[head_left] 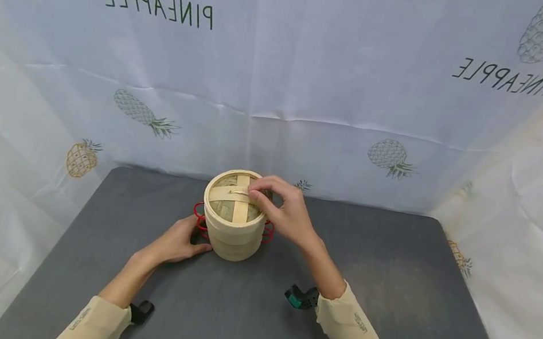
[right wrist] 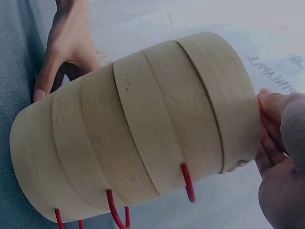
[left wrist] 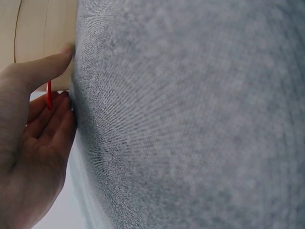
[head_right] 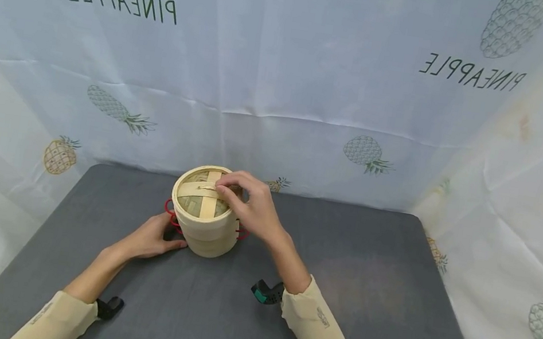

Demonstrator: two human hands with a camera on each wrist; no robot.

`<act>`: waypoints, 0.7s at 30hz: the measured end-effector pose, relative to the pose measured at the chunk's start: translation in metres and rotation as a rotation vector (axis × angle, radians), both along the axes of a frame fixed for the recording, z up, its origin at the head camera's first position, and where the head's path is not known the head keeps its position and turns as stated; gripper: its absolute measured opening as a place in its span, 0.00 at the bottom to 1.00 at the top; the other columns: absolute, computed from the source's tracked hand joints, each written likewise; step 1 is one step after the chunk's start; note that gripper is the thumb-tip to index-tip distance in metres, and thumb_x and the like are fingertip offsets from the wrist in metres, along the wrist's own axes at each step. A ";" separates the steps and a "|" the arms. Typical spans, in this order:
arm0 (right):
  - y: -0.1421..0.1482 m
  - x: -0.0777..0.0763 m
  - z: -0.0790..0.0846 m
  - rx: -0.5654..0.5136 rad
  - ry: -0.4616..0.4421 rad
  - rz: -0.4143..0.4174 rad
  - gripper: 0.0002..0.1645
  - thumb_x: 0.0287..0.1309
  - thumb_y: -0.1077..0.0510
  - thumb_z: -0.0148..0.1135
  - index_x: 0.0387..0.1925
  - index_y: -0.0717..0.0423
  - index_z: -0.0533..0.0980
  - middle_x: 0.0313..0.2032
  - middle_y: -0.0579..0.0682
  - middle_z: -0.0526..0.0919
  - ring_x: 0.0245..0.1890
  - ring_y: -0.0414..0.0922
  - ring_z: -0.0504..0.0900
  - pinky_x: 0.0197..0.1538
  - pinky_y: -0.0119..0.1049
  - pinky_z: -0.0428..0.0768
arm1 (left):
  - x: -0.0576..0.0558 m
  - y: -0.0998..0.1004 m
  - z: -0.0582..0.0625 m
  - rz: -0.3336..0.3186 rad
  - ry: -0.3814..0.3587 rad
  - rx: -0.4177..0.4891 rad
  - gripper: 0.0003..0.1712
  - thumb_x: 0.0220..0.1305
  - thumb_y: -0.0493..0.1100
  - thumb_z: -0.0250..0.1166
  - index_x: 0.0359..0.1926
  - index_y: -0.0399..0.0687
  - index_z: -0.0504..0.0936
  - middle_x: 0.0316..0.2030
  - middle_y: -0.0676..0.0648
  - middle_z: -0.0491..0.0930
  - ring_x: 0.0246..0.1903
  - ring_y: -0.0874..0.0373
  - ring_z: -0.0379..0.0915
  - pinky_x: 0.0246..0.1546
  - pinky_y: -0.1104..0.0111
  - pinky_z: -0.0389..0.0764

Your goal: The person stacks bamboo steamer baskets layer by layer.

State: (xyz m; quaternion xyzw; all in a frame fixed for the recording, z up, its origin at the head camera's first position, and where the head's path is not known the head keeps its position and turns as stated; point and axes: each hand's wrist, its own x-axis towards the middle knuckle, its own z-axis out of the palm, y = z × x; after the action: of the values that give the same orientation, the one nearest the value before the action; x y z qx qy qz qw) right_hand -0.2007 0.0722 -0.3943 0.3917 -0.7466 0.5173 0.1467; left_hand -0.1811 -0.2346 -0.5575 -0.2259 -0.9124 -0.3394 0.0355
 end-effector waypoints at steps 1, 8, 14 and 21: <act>0.002 0.001 0.000 -0.006 -0.003 -0.005 0.06 0.70 0.66 0.71 0.45 0.58 0.88 0.47 0.55 0.92 0.45 0.45 0.87 0.51 0.35 0.84 | -0.001 0.000 -0.001 0.000 0.001 -0.002 0.40 0.57 0.47 0.85 0.68 0.45 0.79 0.55 0.46 0.86 0.50 0.54 0.84 0.50 0.55 0.85; 0.020 0.008 -0.002 -0.027 0.001 -0.025 0.07 0.68 0.68 0.72 0.45 0.60 0.88 0.46 0.56 0.92 0.52 0.50 0.89 0.63 0.38 0.86 | -0.001 -0.001 -0.002 0.006 -0.019 -0.019 0.40 0.59 0.49 0.84 0.68 0.45 0.79 0.55 0.46 0.86 0.48 0.56 0.82 0.50 0.57 0.84; 0.043 0.016 -0.003 -0.029 -0.007 -0.055 0.12 0.64 0.73 0.72 0.45 0.59 0.88 0.46 0.56 0.91 0.51 0.47 0.89 0.63 0.34 0.84 | -0.006 -0.006 -0.014 0.007 0.007 -0.029 0.39 0.59 0.52 0.84 0.68 0.48 0.79 0.54 0.50 0.86 0.47 0.61 0.82 0.49 0.61 0.84; 0.070 0.023 -0.008 0.023 -0.003 -0.097 0.11 0.64 0.71 0.73 0.45 0.57 0.88 0.46 0.54 0.91 0.52 0.46 0.88 0.63 0.29 0.83 | -0.005 -0.004 -0.015 0.012 0.005 -0.022 0.41 0.60 0.52 0.83 0.70 0.46 0.77 0.56 0.48 0.86 0.51 0.59 0.83 0.51 0.58 0.86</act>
State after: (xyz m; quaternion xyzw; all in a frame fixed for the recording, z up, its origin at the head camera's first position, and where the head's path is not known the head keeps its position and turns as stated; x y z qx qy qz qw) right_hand -0.1774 0.1420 -0.4022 0.3559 -0.7709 0.5015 0.1657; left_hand -0.1857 -0.2390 -0.5730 -0.2214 -0.9174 -0.3286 0.0375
